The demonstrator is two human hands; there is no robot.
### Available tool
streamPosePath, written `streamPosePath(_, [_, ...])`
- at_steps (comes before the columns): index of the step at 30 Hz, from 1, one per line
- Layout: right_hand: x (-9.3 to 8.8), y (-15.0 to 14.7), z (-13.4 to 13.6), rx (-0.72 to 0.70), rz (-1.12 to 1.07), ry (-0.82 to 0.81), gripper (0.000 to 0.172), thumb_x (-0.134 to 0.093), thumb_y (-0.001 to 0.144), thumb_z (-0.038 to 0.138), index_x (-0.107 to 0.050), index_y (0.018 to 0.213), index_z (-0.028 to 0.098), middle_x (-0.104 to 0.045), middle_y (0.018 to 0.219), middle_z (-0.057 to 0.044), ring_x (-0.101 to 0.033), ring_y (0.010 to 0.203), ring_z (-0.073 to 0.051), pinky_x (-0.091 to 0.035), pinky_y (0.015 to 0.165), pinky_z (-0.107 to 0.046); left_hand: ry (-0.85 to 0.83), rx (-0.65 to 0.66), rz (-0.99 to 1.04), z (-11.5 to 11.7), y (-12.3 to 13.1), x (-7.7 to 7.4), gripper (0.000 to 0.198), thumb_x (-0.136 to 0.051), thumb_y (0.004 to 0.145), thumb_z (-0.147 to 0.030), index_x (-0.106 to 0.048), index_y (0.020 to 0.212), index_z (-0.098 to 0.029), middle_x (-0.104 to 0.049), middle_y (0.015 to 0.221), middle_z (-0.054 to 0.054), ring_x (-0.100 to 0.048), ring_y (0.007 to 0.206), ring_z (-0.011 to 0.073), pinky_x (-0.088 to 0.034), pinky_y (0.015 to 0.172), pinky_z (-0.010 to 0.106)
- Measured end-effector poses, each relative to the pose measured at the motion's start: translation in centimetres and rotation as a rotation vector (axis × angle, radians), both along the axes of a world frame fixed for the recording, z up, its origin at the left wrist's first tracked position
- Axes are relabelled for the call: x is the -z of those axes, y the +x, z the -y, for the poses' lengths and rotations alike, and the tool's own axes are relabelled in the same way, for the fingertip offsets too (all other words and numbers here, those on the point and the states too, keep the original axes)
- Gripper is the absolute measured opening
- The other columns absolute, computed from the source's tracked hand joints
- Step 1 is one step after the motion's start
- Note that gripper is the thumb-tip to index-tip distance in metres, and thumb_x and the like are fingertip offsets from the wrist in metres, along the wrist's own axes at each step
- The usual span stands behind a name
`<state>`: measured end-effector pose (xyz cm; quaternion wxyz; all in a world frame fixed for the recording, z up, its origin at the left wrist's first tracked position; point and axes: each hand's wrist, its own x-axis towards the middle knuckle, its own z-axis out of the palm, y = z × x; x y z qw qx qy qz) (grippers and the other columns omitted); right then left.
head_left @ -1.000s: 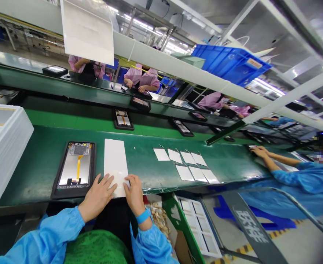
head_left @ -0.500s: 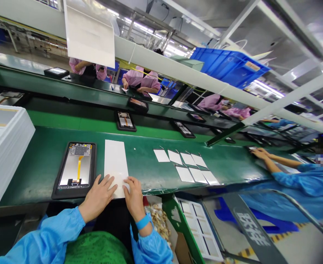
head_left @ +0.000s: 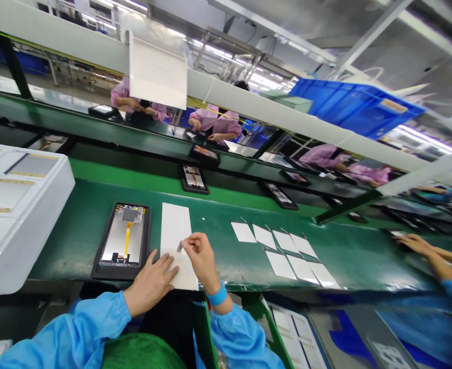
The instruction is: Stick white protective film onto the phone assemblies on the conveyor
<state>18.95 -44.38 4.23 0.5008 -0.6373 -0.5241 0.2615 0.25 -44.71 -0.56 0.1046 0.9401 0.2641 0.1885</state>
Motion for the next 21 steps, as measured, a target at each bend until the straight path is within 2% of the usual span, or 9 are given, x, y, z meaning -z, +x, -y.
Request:
streamPosePath(2, [-0.7,-2.1,-2.9,-0.097,0.006,-0.006,0.022,-0.066,0.083,0.034,-0.052,0.095,0.022,-0.068,0.080,-0.002,-0.065,0.073,-0.017,-0.046,0.065,-0.027,0.028,-0.023,0.074,-0.1,-1.1,-0.9,0.040,-0.050,0.096,-0.025,-0.053,0.136,-0.022,-0.055,0.142,0.011,-0.046,0.135,0.0256,-0.028,0.117,0.056])
streamPosePath(4, [-0.7,-4.3,-5.6,-0.179,0.023,-0.013,0.019,-0.064,0.081,0.031,-0.052,0.092,0.022,-0.067,0.079,0.000,-0.064,0.073,-0.016,-0.046,0.064,-0.026,0.050,-0.093,0.123,-0.5,-2.9,-1.8,0.036,-0.046,0.097,-0.018,-0.056,0.131,-0.020,-0.059,0.135,0.011,-0.048,0.132,0.0247,-0.027,0.117,0.055])
streamPosePath(7, [0.5,-7.2,-9.3,-0.246,0.028,-0.030,0.017,-0.063,0.077,0.028,-0.053,0.090,0.023,-0.065,0.077,0.002,-0.063,0.071,-0.016,-0.048,0.065,-0.027,0.062,-0.230,0.138,-1.9,-6.4,-2.4,0.035,-0.043,0.094,-0.011,-0.060,0.124,-0.019,-0.062,0.125,0.011,-0.051,0.125,0.0247,-0.031,0.115,0.054])
streamPosePath(10, [2.2,-9.7,-12.1,-0.275,0.017,-0.066,0.017,-0.061,0.075,0.027,-0.052,0.088,0.023,-0.063,0.074,0.003,-0.063,0.068,-0.015,-0.050,0.066,-0.028,0.070,-0.381,0.110,-4.1,-9.8,-2.1,0.038,-0.043,0.092,-0.006,-0.061,0.122,-0.018,-0.062,0.119,0.012,-0.052,0.118,0.0253,-0.035,0.111,0.054])
streamPosePath(14, [4.4,-12.3,-14.4,-0.266,0.044,-0.133,0.016,-0.061,0.074,0.026,-0.050,0.086,0.024,-0.064,0.072,0.004,-0.064,0.067,-0.015,-0.051,0.065,-0.028,0.097,-0.508,0.059,-7.1,-12.4,-1.3,0.036,-0.045,0.092,-0.008,-0.063,0.121,-0.017,-0.060,0.120,0.013,-0.050,0.115,0.0272,-0.037,0.108,0.053])
streamPosePath(17, [5.5,-13.3,-15.2,-0.238,0.074,-0.179,0.017,-0.061,0.074,0.026,-0.050,0.086,0.025,-0.066,0.073,0.004,-0.067,0.069,-0.017,-0.053,0.067,-0.029,0.114,-0.532,0.038,-8.5,-13.2,-0.7,0.036,-0.045,0.092,-0.009,-0.064,0.121,-0.019,-0.059,0.121,0.014,-0.049,0.116,0.0281,-0.038,0.106,0.053])
streamPosePath(21, [6.4,-13.7,-15.5,-0.205,0.106,-0.197,0.017,-0.062,0.075,0.027,-0.050,0.086,0.025,-0.067,0.073,0.004,-0.068,0.069,-0.017,-0.054,0.065,-0.029,0.120,-0.527,0.039,-9.3,-13.4,-0.6,0.037,-0.045,0.091,-0.008,-0.064,0.122,-0.020,-0.058,0.123,0.014,-0.048,0.117,0.0284,-0.036,0.107,0.053])
